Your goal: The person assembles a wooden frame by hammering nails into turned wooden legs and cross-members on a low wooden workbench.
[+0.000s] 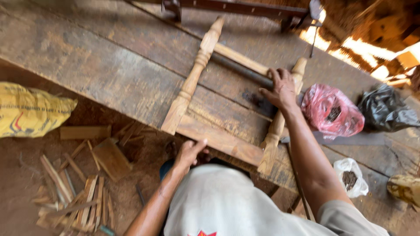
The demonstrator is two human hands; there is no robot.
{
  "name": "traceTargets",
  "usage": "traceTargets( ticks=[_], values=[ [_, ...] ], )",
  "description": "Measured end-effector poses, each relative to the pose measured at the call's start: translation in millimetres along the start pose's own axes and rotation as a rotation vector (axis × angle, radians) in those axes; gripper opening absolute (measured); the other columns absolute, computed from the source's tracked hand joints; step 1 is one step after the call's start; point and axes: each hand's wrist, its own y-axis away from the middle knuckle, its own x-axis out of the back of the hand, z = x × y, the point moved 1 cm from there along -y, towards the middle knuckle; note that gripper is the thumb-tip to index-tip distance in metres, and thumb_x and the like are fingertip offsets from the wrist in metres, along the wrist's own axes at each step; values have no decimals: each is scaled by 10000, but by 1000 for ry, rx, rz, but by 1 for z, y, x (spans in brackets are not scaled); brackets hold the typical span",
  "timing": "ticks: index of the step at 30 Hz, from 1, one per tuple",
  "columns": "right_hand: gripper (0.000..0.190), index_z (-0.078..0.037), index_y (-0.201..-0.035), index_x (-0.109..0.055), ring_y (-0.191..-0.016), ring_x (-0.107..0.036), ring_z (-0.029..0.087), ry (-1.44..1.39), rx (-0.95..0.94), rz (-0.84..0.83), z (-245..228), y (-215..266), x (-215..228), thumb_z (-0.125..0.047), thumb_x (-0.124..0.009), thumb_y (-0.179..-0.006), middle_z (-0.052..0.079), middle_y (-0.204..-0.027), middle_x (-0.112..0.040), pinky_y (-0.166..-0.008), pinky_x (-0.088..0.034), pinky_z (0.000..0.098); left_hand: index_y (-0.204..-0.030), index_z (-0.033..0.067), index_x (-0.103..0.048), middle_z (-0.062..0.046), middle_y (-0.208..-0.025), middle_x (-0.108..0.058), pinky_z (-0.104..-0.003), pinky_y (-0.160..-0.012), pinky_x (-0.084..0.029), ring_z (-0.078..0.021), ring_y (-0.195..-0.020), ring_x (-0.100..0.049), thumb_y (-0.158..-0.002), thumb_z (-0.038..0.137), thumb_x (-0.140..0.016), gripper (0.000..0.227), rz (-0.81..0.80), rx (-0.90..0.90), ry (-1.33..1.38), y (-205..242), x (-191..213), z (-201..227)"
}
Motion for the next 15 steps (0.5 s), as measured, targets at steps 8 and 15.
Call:
traceTargets(
  ticks=[8, 15],
  values=[
    [483, -194, -1363, -685, -1055, -701, 381, -37, -178, -228, -1, -64, -21, -318, -747, -901, 195, -1143, -743, -941, -565, 477, -925, 17, -649, -1, -730, -557, -259, -405, -389, -92, -547, -436, -806, 335, -836, 388, 31, 62, 156, -1, 3, -1],
    [581, -114, -1361, -646, -977, -724, 232, -387, -354, 79, -55, -24, 82, -307, -817, -841, 114, -1115, -746, -849, -581, 358, -998, 30, -602, -24, -839, -595, -223, -397, -434, -96, -561, -485, -787, 389, -783, 454, 53, -203, 63, 30, 70, 100]
  ],
)
